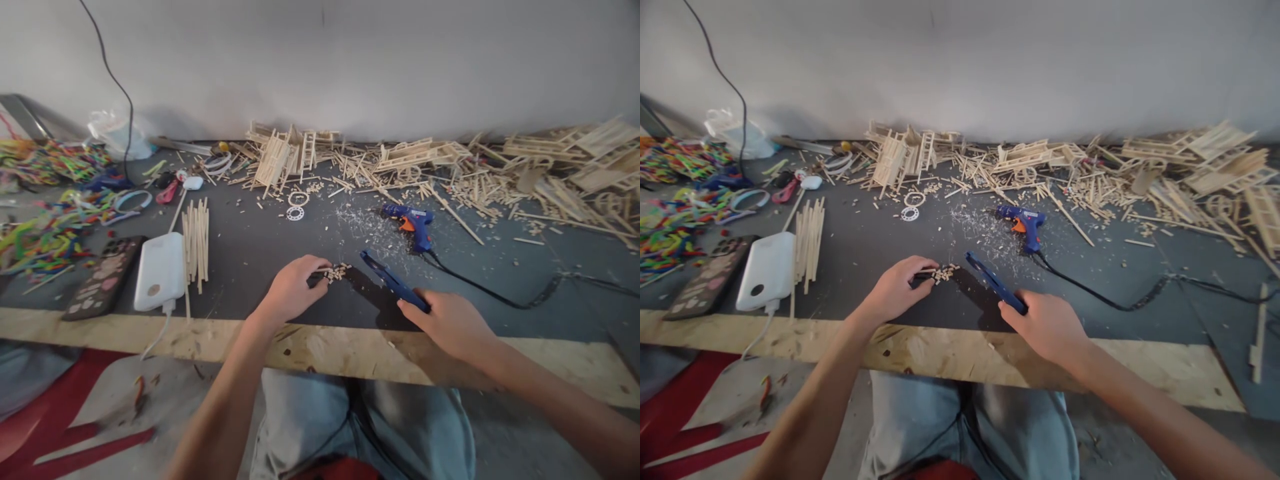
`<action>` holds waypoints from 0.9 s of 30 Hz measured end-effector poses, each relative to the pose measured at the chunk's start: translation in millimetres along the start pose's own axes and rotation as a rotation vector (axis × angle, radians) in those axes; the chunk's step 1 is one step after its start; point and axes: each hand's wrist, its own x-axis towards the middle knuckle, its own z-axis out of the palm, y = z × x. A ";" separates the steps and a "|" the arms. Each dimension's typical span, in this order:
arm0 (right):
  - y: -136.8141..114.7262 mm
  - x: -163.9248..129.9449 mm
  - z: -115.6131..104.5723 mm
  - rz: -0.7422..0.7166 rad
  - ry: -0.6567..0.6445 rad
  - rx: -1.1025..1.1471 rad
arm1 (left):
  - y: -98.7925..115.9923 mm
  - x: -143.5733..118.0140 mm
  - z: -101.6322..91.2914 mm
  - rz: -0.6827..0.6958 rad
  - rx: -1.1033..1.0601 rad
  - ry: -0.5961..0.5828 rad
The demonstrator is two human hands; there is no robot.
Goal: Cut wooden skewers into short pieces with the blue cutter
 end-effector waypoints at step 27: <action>-38.1 -30.2 -20.1 -0.170 -0.100 0.144 | 60.6 -48.5 18.8 -0.269 -0.857 0.070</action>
